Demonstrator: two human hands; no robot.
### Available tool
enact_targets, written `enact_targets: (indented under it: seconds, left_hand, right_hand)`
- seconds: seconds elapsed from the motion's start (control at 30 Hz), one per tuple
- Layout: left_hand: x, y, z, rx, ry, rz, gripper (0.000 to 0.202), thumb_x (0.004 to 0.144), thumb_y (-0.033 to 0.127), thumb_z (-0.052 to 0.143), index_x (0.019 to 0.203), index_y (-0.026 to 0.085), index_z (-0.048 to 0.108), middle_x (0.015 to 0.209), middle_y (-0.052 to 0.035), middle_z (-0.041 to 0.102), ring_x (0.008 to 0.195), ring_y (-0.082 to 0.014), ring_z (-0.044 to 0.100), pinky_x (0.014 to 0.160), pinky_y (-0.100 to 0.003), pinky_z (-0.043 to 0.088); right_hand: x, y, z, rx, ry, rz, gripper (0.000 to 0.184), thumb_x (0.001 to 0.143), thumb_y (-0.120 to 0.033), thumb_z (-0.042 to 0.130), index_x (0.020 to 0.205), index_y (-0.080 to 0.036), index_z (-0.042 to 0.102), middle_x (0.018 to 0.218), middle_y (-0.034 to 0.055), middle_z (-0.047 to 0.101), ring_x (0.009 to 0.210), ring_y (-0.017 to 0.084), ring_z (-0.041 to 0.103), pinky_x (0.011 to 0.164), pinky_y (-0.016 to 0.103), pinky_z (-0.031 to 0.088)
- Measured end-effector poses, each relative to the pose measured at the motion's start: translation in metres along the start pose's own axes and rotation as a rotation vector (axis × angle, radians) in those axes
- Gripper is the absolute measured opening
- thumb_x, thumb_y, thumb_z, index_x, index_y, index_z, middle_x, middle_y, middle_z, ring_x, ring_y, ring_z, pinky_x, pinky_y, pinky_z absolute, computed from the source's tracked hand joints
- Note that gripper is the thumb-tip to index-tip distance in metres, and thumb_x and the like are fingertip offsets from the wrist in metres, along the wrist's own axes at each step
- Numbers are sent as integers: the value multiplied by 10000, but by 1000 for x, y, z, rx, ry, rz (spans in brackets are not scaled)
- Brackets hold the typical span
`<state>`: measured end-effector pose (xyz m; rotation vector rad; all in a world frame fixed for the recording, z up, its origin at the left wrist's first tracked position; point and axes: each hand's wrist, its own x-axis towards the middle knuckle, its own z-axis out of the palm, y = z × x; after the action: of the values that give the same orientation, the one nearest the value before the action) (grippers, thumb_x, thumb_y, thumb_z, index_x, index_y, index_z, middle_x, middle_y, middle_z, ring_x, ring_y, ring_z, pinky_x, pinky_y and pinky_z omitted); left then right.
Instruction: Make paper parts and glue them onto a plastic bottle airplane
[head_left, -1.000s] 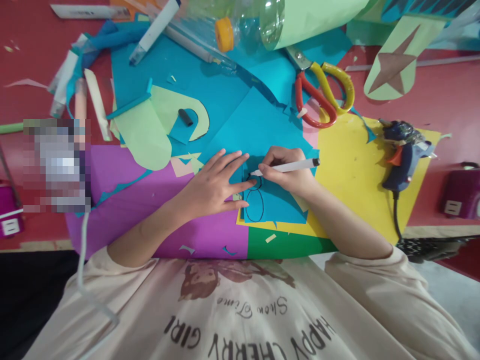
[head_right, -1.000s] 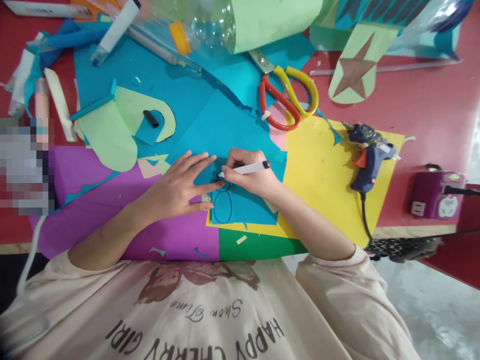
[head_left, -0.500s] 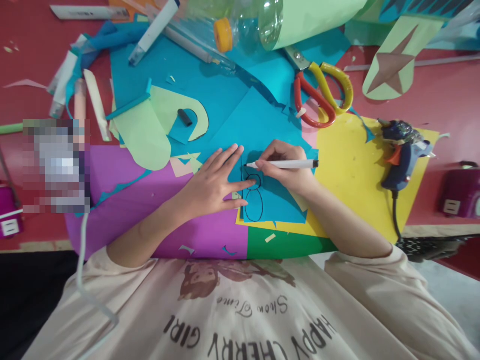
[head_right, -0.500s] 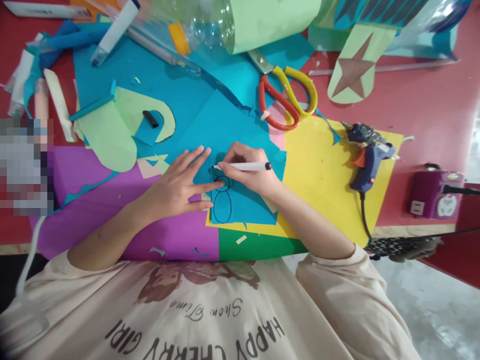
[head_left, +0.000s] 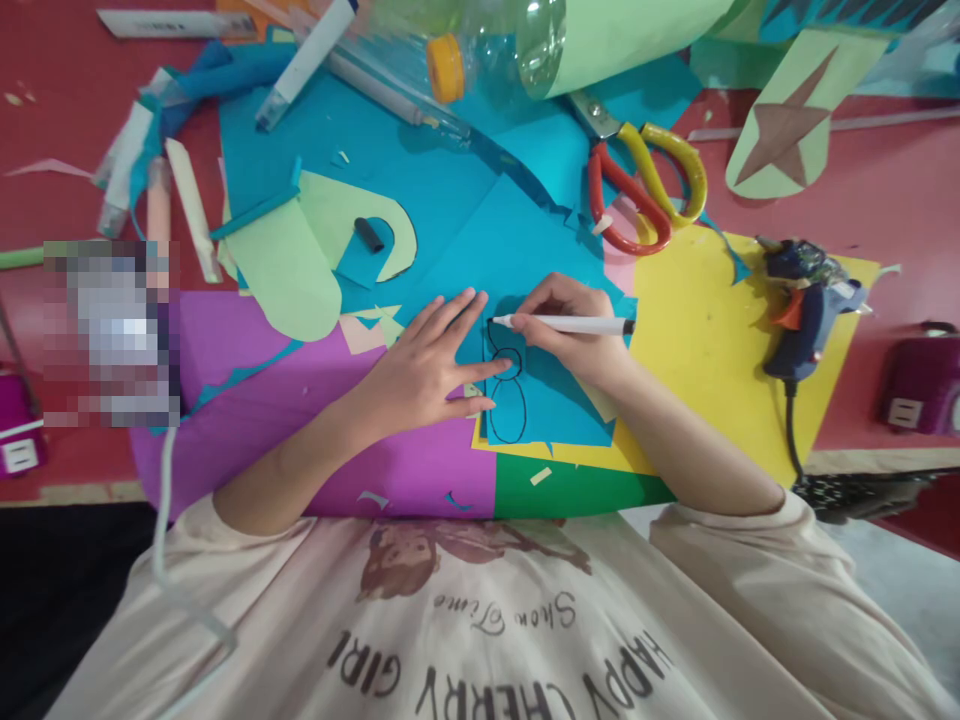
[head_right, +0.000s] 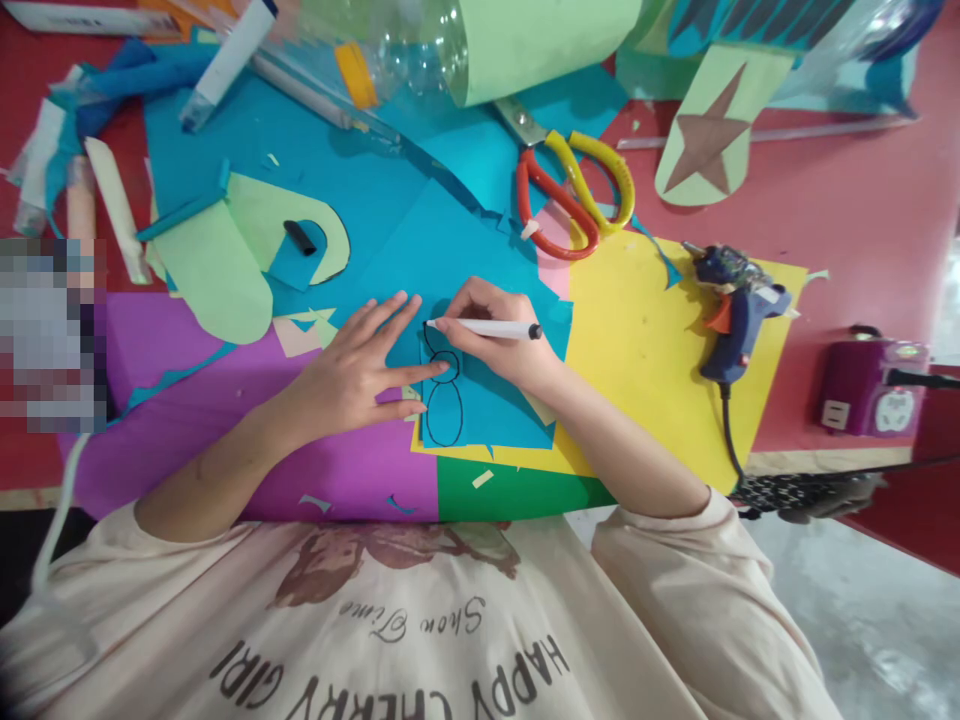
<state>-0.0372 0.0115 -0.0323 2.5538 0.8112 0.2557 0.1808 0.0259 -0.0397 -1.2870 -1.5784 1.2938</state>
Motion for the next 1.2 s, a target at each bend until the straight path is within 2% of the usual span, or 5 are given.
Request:
enact_targets:
  seconds: [0.3, 0.57, 0.83, 1.1, 1.2]
  left_hand:
    - [-1, -2, 3, -16, 18, 11, 441, 857, 436, 627, 1278, 302, 619, 1591, -149, 258, 1449, -411, 266, 1125, -631, 287]
    - [-2, -3, 3, -31, 14, 13, 455, 859, 443, 623, 1294, 310, 602, 1598, -137, 243, 1459, -399, 244, 1131, -629, 276]
    - [-1, -1, 1, -28, 8, -1, 439, 848, 402, 653, 1275, 303, 621, 1600, -129, 238, 1453, -408, 259, 1136, -626, 275]
    - [1, 0, -1, -25, 6, 1, 426, 849, 395, 650, 1259, 279, 638, 1563, -183, 304, 1436, -426, 284, 1106, -650, 310]
    - [0, 0, 0, -37, 11, 6, 430, 849, 395, 651, 1262, 280, 634, 1574, -172, 282, 1440, -423, 279, 1105, -657, 307]
  right_hand:
    - [1, 0, -1, -13, -40, -20, 382, 763, -532, 695, 643, -191, 572, 526, -32, 570, 444, 73, 430, 416, 234, 288]
    - [0, 4, 1, 3, 115, -50, 282, 803, -439, 691, 716, -194, 581, 554, -34, 585, 476, 88, 493, 444, 238, 341]
    - [0, 2, -2, -51, 24, -63, 230, 784, -368, 712, 695, -183, 608, 572, -25, 619, 471, 81, 477, 445, 236, 342]
    - [0, 4, 0, -34, 114, -73, 213, 827, -362, 674, 740, -186, 591, 576, -29, 593, 495, 91, 510, 454, 237, 352]
    - [0, 4, 0, -45, 92, -84, 217, 824, -361, 679, 731, -188, 588, 564, -35, 580, 479, 88, 487, 447, 239, 343]
